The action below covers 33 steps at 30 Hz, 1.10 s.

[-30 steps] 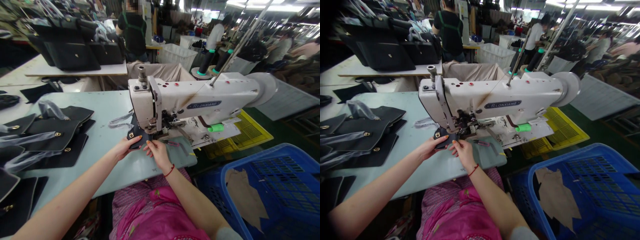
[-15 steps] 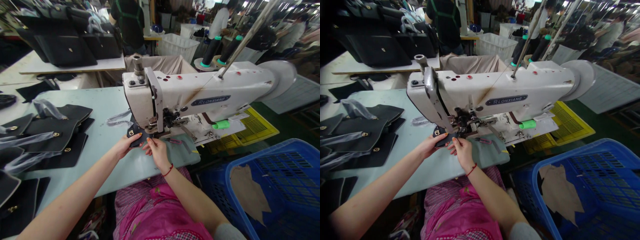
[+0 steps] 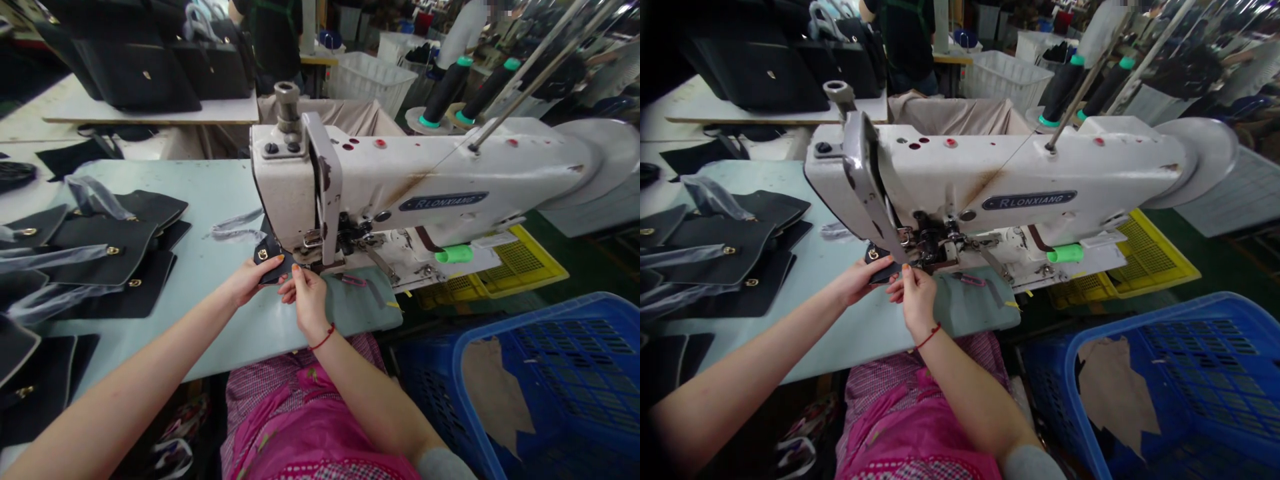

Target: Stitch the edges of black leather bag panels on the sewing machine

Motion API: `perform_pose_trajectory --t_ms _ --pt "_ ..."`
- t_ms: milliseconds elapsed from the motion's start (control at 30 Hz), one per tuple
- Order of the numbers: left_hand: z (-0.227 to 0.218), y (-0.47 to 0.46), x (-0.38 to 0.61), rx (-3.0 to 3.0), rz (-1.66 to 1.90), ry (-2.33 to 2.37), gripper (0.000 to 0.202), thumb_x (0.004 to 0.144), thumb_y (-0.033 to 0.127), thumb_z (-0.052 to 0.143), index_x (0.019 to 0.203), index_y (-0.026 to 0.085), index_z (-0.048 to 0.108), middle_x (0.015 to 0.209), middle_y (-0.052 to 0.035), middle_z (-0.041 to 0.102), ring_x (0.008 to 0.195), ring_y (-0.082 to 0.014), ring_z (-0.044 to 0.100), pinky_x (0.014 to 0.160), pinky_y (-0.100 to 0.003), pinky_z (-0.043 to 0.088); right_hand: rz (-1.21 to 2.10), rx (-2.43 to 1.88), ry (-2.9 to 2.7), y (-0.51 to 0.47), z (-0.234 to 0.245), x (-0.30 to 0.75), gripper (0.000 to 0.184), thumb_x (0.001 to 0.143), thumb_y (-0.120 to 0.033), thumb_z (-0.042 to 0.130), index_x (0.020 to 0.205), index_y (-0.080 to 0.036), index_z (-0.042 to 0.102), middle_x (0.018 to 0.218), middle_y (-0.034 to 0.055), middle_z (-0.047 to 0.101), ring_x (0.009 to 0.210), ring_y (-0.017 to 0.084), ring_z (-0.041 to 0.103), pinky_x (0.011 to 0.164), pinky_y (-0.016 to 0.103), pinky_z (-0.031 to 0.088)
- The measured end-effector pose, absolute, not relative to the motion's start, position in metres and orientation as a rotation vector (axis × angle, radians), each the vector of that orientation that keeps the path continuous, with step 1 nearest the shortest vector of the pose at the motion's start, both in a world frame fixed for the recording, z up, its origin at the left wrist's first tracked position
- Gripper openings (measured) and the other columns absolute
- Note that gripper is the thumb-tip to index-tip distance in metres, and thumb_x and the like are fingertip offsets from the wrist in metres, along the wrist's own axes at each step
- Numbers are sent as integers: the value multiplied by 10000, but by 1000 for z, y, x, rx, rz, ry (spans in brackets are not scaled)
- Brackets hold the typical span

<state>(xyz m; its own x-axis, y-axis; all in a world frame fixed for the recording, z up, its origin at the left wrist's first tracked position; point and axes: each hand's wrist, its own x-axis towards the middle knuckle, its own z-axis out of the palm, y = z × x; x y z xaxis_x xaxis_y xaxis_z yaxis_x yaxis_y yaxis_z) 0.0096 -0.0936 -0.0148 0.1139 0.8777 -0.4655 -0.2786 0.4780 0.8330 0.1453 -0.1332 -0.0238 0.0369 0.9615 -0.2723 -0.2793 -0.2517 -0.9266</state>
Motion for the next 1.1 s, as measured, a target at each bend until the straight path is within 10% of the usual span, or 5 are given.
perform_pose_trajectory --t_ms 433,1100 --pt "-18 -117 28 562 1144 1146 319 683 377 827 795 110 692 691 -51 720 596 -138 650 598 -231 524 1439 -1213 -761 -130 -17 146 442 852 -481 548 538 -171 531 440 -35 545 358 57 407 387 177 313" --pt "-18 -175 144 265 1706 1373 408 820 458 686 1088 150 692 1202 -106 692 1097 -214 646 980 -320 478 1516 -1286 -1216 -110 -9 204 489 838 -491 583 475 -179 481 386 -49 449 349 59 349 398 200 258"
